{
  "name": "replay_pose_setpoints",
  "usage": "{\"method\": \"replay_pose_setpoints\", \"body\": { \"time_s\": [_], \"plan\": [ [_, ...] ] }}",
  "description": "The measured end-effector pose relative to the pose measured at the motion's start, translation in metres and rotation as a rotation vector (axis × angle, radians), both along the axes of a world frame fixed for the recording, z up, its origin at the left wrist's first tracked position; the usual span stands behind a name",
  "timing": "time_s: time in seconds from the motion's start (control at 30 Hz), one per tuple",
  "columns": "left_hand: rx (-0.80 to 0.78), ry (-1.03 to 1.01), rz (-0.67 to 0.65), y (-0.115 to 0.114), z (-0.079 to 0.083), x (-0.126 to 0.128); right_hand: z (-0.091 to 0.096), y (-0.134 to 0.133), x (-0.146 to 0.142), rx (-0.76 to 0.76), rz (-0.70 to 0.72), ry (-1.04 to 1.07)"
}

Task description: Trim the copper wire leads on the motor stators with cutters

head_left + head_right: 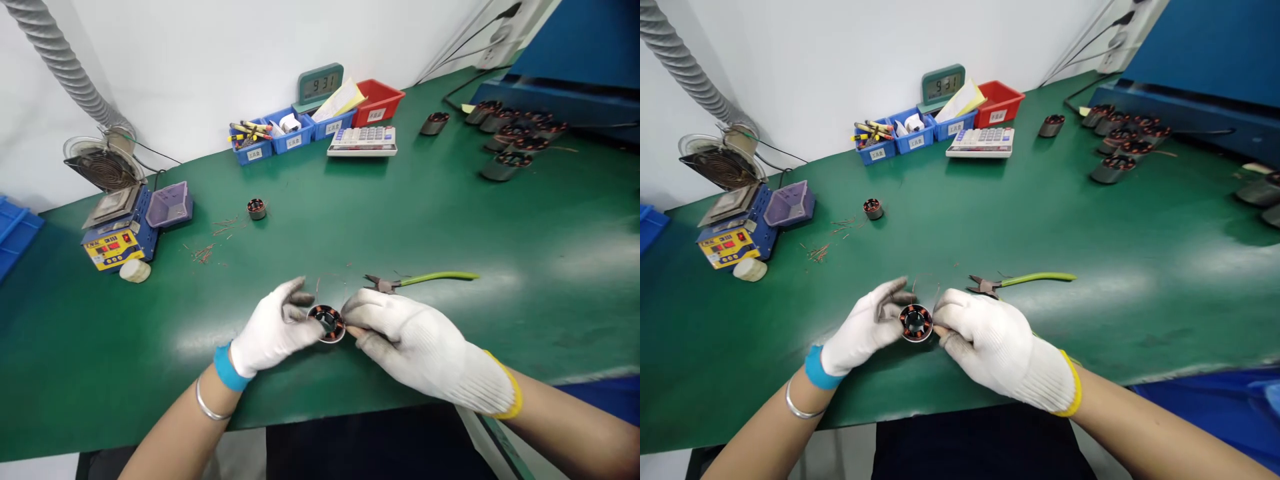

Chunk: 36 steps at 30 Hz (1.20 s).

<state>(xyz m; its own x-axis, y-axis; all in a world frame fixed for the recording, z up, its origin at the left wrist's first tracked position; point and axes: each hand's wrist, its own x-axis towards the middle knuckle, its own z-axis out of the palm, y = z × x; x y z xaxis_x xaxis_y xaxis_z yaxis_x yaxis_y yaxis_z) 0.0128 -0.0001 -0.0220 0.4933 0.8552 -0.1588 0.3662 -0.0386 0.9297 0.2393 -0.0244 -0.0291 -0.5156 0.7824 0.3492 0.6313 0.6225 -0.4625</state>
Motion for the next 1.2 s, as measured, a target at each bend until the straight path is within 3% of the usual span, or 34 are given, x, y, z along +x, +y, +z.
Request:
{"method": "replay_pose_setpoints", "body": {
  "time_s": [0.1,0.17,0.27,0.43,0.5,0.53,0.57,0.63,0.67,0.7,0.77,0.8,0.83,0.87,0.97,1.1,1.17,1.2],
  "plan": [
    [-0.573,-0.239,-0.201,0.002,0.007,-0.007,0.012,-0.001,-0.002,0.053,0.008,-0.009],
    [-0.625,-0.276,-0.165,-0.001,0.009,-0.007,0.019,-0.002,-0.003,0.011,0.009,-0.028],
    [-0.353,-0.295,-0.065,-0.010,0.014,-0.006,0.029,-0.005,-0.004,-0.195,0.055,0.014],
    [0.463,-0.115,-0.382,-0.030,0.029,-0.009,0.044,-0.006,0.001,-0.612,0.165,0.164],
    [0.727,-0.042,-0.493,-0.037,0.031,-0.007,0.047,-0.006,0.004,-0.714,0.180,0.187],
    [0.804,-0.018,-0.486,-0.039,0.030,-0.006,0.048,-0.007,0.005,-0.721,0.171,0.180],
    [0.831,-0.019,-0.393,-0.041,0.029,-0.005,0.048,-0.009,0.007,-0.699,0.158,0.163],
    [0.684,-0.064,-0.049,-0.039,0.023,-0.004,0.048,-0.012,0.008,-0.590,0.125,0.119],
    [0.496,-0.099,0.139,-0.037,0.021,-0.003,0.048,-0.014,0.007,-0.527,0.108,0.098],
    [0.223,-0.124,0.151,-0.033,0.018,-0.003,0.048,-0.015,0.007,-0.474,0.096,0.086],
    [-0.365,-0.171,-0.108,-0.025,0.015,-0.002,0.047,-0.016,0.005,-0.416,0.087,0.078],
    [-0.562,-0.189,-0.244,-0.022,0.015,-0.001,0.047,-0.016,0.004,-0.407,0.082,0.072],
    [-0.656,-0.213,-0.309,-0.020,0.016,-0.001,0.046,-0.016,0.003,-0.407,0.072,0.067],
    [-0.644,-0.245,-0.292,-0.020,0.017,-0.001,0.045,-0.015,0.003,-0.415,0.059,0.067],
    [-0.225,-0.296,-0.155,-0.026,0.024,-0.004,0.042,-0.013,0.004,-0.545,0.043,0.140],
    [0.407,-0.093,-0.264,-0.042,0.024,-0.012,0.044,-0.014,0.006,-0.890,0.119,0.317],
    [0.654,-0.125,-0.217,-0.047,0.019,-0.011,0.047,-0.016,0.006,-0.899,0.138,0.292],
    [0.706,-0.168,-0.146,-0.048,0.016,-0.009,0.048,-0.017,0.005,-0.848,0.136,0.249]
  ]
}}
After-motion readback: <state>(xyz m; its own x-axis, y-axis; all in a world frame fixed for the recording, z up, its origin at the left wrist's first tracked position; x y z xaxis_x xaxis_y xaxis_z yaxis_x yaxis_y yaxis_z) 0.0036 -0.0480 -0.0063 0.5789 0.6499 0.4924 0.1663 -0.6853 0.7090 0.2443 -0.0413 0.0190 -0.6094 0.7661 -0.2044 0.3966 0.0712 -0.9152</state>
